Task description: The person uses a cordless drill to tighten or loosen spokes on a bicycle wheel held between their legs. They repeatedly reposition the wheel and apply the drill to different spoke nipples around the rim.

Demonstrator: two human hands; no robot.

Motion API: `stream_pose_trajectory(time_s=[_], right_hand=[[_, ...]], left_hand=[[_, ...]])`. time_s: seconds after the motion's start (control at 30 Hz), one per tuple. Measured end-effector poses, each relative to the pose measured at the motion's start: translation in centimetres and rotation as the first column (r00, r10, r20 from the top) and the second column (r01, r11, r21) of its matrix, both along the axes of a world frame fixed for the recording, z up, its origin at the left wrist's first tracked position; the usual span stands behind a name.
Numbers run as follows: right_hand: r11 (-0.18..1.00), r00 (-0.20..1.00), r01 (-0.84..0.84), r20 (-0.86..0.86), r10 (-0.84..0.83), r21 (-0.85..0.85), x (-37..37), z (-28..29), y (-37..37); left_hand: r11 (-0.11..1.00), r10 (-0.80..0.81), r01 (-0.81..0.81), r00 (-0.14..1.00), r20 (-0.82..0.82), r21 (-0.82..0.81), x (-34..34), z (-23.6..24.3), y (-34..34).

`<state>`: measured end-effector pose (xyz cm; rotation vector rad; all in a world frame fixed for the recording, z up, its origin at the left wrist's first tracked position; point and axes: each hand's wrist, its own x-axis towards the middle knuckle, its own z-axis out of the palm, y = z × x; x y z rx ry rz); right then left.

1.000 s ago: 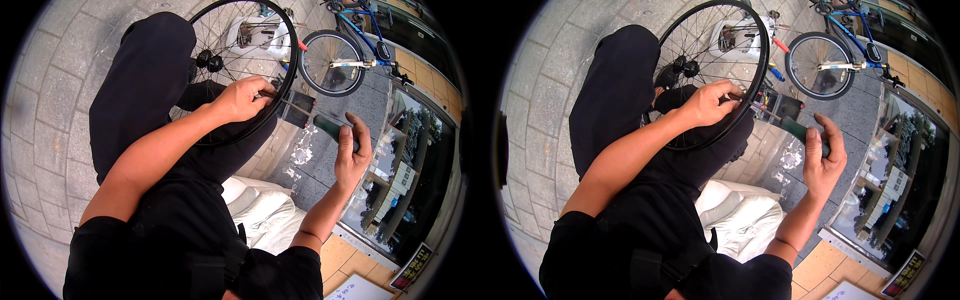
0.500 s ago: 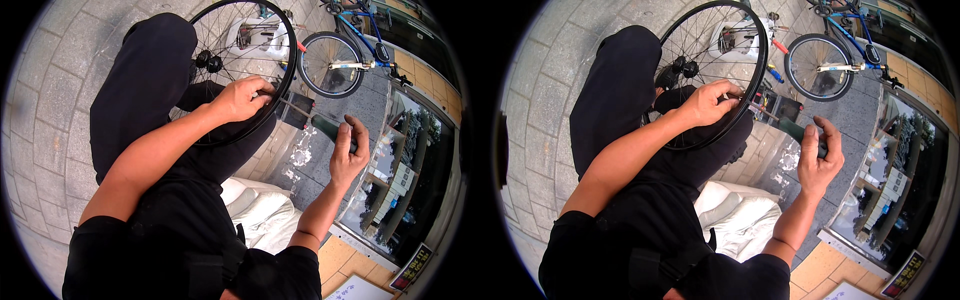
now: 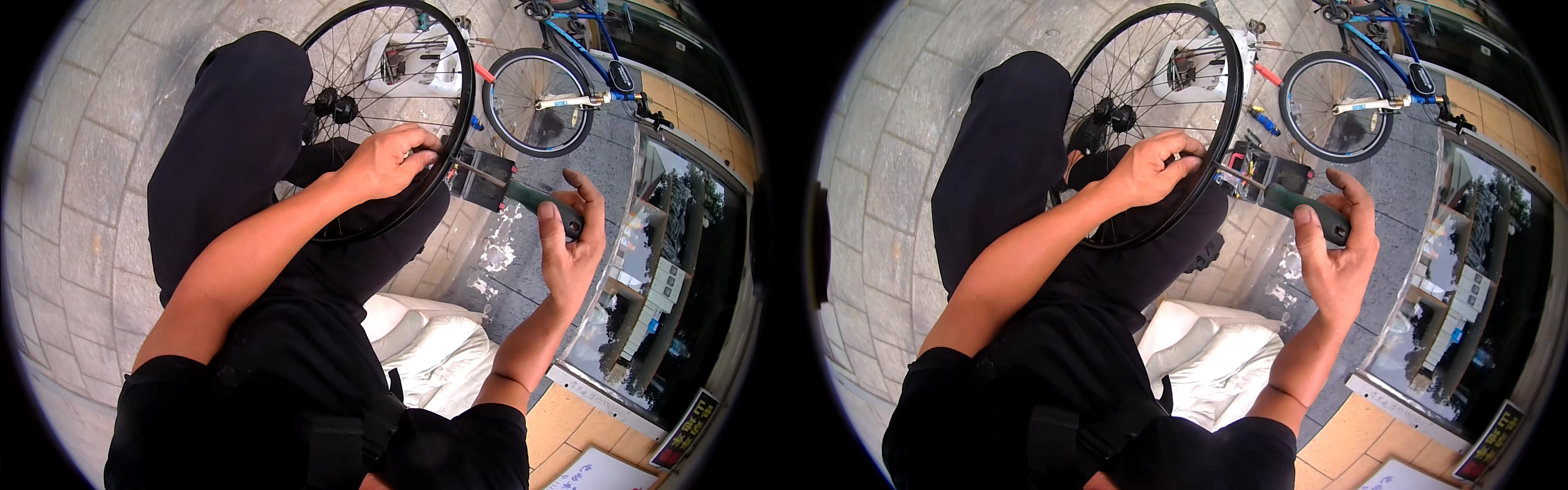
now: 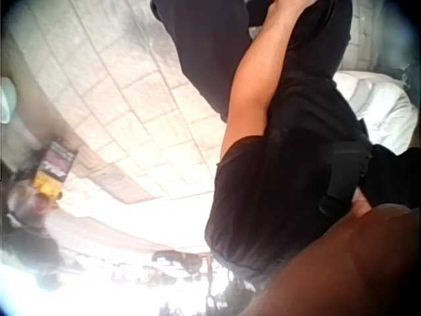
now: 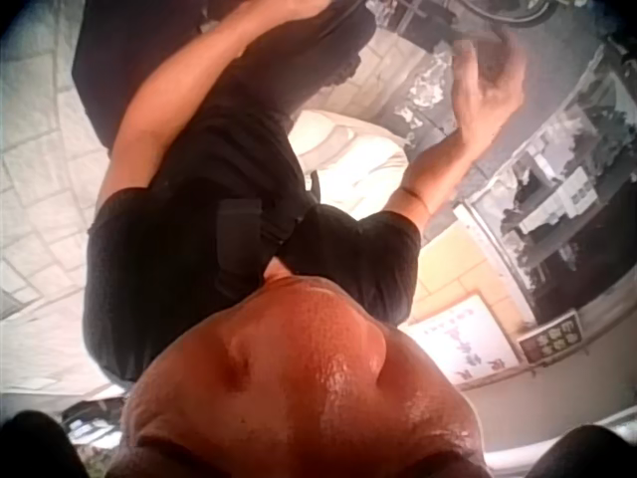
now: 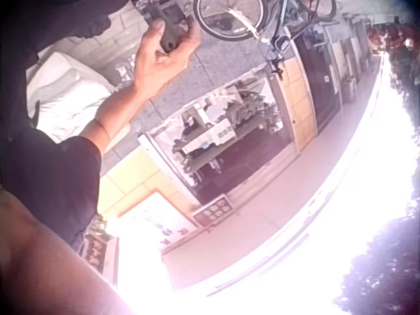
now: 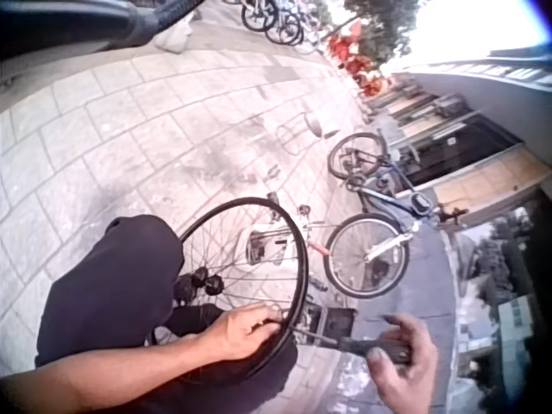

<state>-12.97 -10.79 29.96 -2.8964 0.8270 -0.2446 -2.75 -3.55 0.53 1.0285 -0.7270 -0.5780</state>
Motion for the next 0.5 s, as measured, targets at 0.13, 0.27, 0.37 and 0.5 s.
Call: stream_pose_trajectory(time_s=[0.13,0.27,0.37,0.5], right_hand=[[0.991,0.988,-0.080,0.138,0.064,0.108,-0.2,-0.7,-0.2],[0.994,0.995,0.090,0.038,-0.088,-0.062,-0.4,-0.7,-0.4],[0.998,0.999,0.040,0.012,-0.040,0.040,0.0,-0.3,0.5],[0.993,0.995,-0.021,0.103,0.009,0.120,-0.6,-0.3,-0.1]], left_hand=[[1.000,0.021,-0.022,0.998,0.064,0.009,0.2,0.1,0.2],[0.999,0.014,-0.017,0.997,0.077,0.035,0.1,0.4,0.1],[0.999,0.011,-0.015,0.996,0.093,0.043,0.2,0.1,0.1],[0.999,0.026,-0.029,0.989,0.144,0.022,0.3,0.1,0.2]])
